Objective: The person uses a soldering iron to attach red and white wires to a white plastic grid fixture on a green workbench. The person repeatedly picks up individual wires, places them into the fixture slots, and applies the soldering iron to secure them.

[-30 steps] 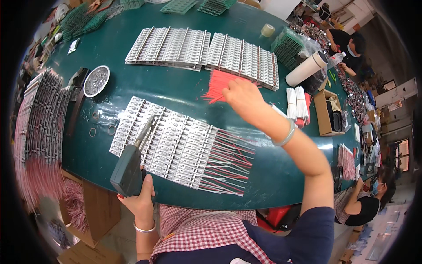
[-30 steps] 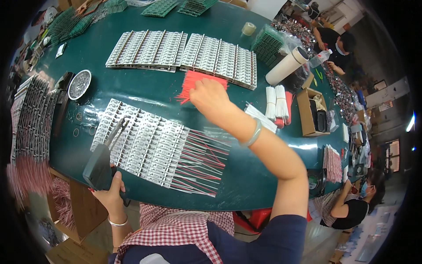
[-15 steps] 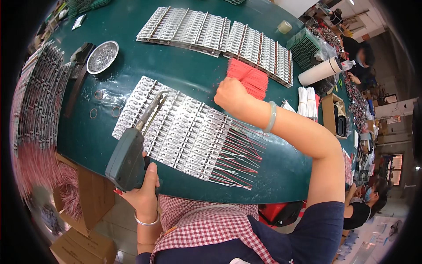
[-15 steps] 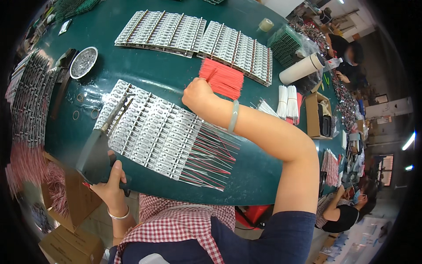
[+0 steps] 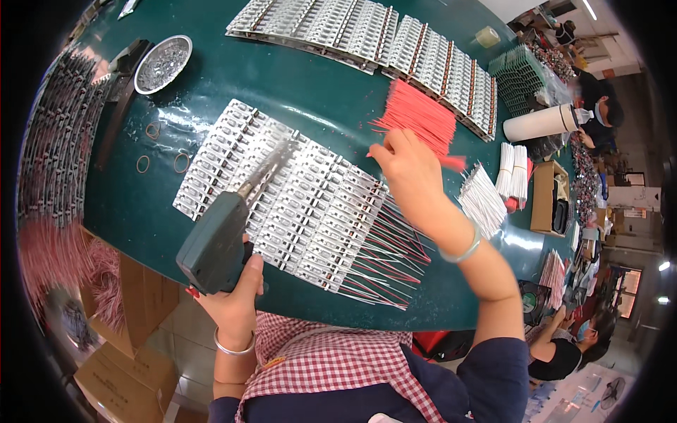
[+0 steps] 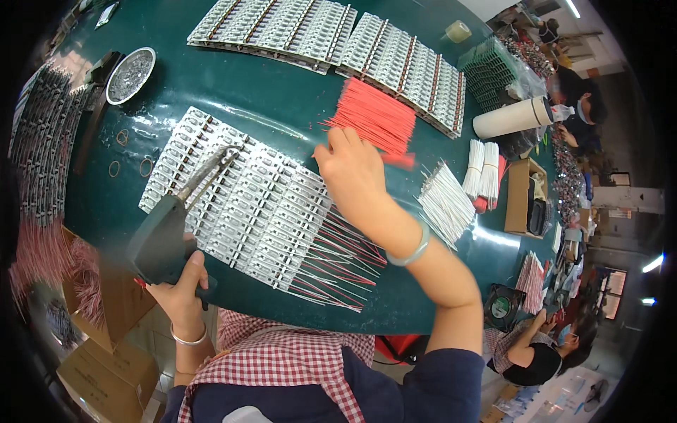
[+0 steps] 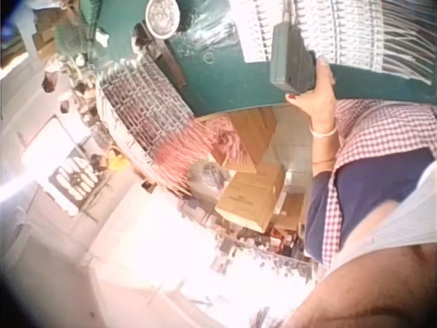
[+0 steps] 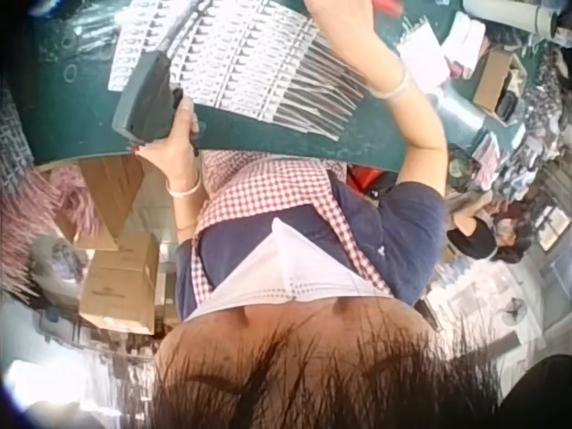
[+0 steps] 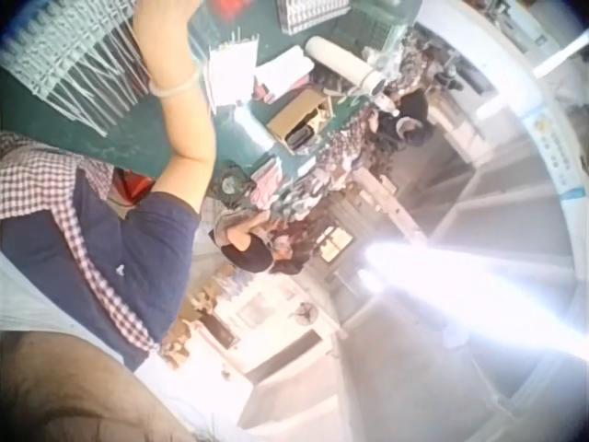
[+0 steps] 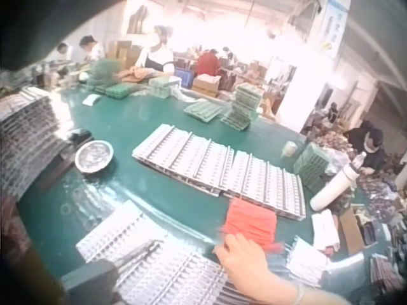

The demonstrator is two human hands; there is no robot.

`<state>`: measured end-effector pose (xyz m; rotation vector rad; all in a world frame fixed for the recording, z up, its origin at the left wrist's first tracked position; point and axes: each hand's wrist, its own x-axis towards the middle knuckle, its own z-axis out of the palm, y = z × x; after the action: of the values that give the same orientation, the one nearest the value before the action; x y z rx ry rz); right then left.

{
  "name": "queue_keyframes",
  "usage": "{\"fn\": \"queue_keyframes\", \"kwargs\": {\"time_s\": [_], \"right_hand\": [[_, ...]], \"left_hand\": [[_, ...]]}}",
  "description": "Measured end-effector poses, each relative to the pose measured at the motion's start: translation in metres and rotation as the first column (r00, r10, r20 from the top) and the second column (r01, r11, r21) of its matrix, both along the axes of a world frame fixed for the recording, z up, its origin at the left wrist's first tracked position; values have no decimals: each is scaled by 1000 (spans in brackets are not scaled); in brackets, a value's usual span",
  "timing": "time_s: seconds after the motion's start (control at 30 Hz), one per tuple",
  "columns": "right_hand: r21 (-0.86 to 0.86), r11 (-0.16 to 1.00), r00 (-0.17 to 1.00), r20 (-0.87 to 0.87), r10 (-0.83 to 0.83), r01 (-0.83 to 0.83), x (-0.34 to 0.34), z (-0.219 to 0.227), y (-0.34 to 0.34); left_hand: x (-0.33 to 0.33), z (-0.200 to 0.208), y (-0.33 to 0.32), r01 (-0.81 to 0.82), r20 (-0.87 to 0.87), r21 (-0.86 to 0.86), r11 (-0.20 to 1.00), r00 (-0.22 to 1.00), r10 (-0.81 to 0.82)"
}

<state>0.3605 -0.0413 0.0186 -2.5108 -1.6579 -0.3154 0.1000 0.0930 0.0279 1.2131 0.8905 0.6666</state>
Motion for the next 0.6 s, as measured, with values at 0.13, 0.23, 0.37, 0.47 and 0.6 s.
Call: {"fn": "queue_keyframes", "kwargs": {"time_s": [0.13,0.23,0.37,0.47,0.6], "right_hand": [[267,958,968,-250,-34,102,-21,-21,-7],[369,924,962,-272,2,102,-27,-35,-11],[431,897,964,-266,24,97,-33,-47,-9],[394,916,969,-245,31,70,-35,-46,-10],[368,929,973,-226,46,42,-35,-47,-10]], "left_hand": [[6,1,-5,91,-29,-2,996,995,-91],[13,-4,-13,111,-91,-7,994,990,-111],[10,-22,-14,250,-146,169,954,963,-226],[15,-21,-18,264,-207,181,947,952,-226],[24,-9,-21,272,-267,139,952,936,-229]]}}
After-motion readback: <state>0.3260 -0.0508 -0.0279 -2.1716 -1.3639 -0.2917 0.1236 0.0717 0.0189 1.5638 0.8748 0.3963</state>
